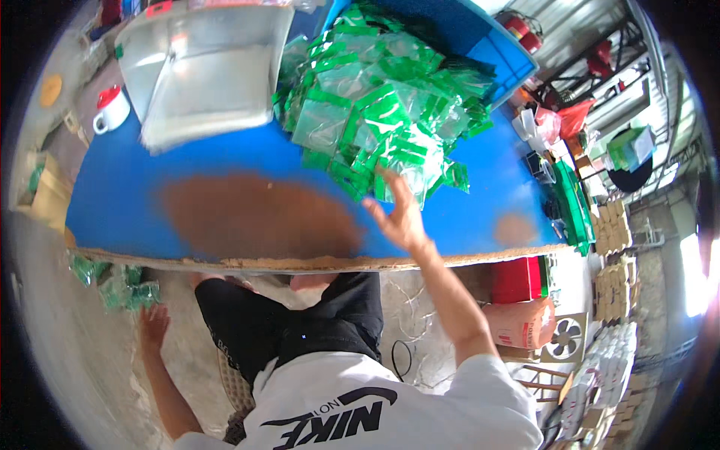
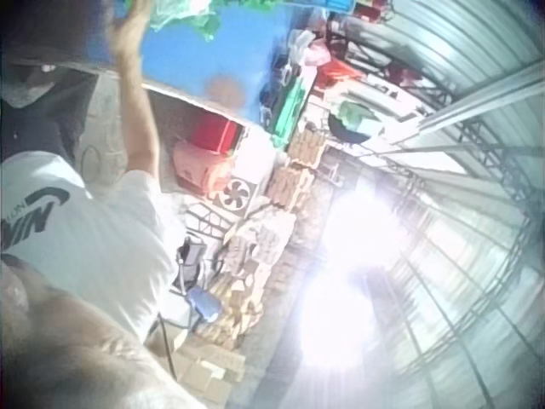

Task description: Organizing small green plastic packets into stacks and placing them into a larger clear plastic bag.

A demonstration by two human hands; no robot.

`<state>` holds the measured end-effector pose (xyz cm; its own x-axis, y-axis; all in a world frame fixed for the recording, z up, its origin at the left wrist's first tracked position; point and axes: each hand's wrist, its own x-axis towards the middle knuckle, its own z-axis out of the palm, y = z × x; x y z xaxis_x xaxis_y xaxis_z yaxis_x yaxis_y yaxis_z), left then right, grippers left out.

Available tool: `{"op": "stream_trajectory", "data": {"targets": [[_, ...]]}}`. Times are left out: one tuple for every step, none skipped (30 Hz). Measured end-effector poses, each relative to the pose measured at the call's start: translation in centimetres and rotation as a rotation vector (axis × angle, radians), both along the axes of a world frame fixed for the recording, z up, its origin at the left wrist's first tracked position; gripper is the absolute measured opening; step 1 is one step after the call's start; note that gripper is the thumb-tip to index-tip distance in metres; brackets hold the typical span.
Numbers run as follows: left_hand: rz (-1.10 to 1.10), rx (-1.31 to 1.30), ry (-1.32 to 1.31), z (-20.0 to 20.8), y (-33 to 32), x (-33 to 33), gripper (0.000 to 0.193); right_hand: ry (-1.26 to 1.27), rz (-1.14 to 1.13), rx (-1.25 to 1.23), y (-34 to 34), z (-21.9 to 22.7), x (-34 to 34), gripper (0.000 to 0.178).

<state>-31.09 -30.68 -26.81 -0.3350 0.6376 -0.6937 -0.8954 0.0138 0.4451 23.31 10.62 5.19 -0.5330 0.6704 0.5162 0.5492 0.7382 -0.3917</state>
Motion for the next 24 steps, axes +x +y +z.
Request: {"op": "stream_trajectory", "data": {"targets": [[-0.025, 0.025, 0.001, 2.1, 0.8, 2.1, 0.064, -0.021, -0.005, 0.045, 2.7, 0.0, 0.5, 0.072], [-0.249, 0.161, 0.195, 4.1, 2.0, 4.3, 0.063, -0.043, -0.026, 0.092, 5.5, 0.1, 1.5, 0.079], [-0.475, 0.294, 0.390, 6.3, 3.4, 6.8, 0.062, -0.148, -0.020, 0.211, 8.1, 0.4, 2.6, 0.084], [-0.529, 0.246, 0.388, 9.2, 5.2, 9.5, 0.061, -0.251, -0.016, 0.330, 10.6, 0.7, 3.4, 0.088], [-0.584, 0.195, 0.386, 11.9, 6.7, 12.1, 0.061, -0.313, -0.023, 0.345, 12.3, 0.7, 3.8, 0.093], [-0.605, 0.176, 0.357, 12.9, 7.5, 14.2, 0.058, -0.286, -0.032, 0.349, 13.3, 0.1, 3.6, 0.093], [-0.724, 0.177, 0.379, 13.8, 8.3, 15.9, 0.065, -0.333, -0.082, 0.312, 14.2, -1.0, 3.5, 0.094], [-0.771, 0.179, 0.341, 16.1, 9.4, 18.2, 0.065, -0.386, -0.138, 0.274, 14.8, -2.1, 3.4, 0.096], [-0.800, 0.168, 0.339, 17.6, 10.0, 20.3, 0.063, -0.289, -0.193, 0.226, 14.0, -3.9, 2.2, 0.100], [-0.849, 0.212, 0.313, 18.8, 10.4, 21.9, 0.062, -0.181, -0.262, 0.177, 12.4, -5.0, 0.4, 0.100], [-0.870, 0.309, 0.308, 20.5, 10.7, 23.8, 0.063, -0.137, -0.321, 0.135, 10.5, -5.4, -1.4, 0.098], [-0.881, 0.332, 0.289, 22.0, 11.4, 25.7, 0.063, -0.098, -0.375, 0.092, 8.9, -5.3, -3.1, 0.096], [-0.924, 0.325, 0.258, 22.4, 12.2, 27.0, 0.058, -0.116, -0.390, 0.086, 7.8, -5.1, -4.2, 0.094], [-0.963, 0.322, 0.257, 23.1, 13.5, 28.4, 0.055, -0.135, -0.407, 0.069, 6.5, -5.3, -5.0, 0.093], [-0.998, 0.313, 0.255, 23.5, 14.8, 29.7, 0.052, -0.072, -0.406, 0.041, 5.8, -5.6, -6.0, 0.090], [-1.009, 0.375, 0.202, 22.4, 16.1, 30.6, 0.047, -0.051, -0.418, 0.042, 5.5, -5.8, -6.3, 0.082], [-1.019, 0.346, 0.315, 23.3, 17.7, 32.0, 0.048, 0.058, -0.411, -0.047, 5.6, -5.6, -6.2, 0.077], [-0.990, 0.323, 0.405, 24.0, 18.6, 33.1, 0.043, 0.174, -0.395, -0.124, 5.8, -4.8, -5.9, 0.072], [-0.934, 0.291, 0.394, 24.5, 19.0, 33.7, 0.043, 0.311, -0.367, -0.099, 5.5, -4.1, -5.4, 0.067], [-0.861, 0.263, 0.381, 24.6, 18.7, 34.0, 0.042, 0.397, -0.278, -0.041, 4.0, -3.1, -4.9, 0.066], [-0.839, 0.255, 0.380, 24.5, 18.4, 34.1, 0.042, 0.291, -0.174, -0.067, 2.4, -2.3, -3.8, 0.066], [-0.739, 0.257, 0.353, 24.4, 18.1, 34.3, 0.043, 0.184, -0.078, -0.090, 0.7, -2.0, -2.3, 0.066], [-0.634, 0.262, 0.312, 23.9, 17.5, 34.5, 0.044, -0.081, -0.045, -0.001, -1.3, -2.7, -1.4, 0.067], [-0.573, 0.257, 0.278, 23.5, 17.6, 34.8, 0.045, -0.250, 0.001, 0.053, -3.0, -3.7, -0.3, 0.075]]}}
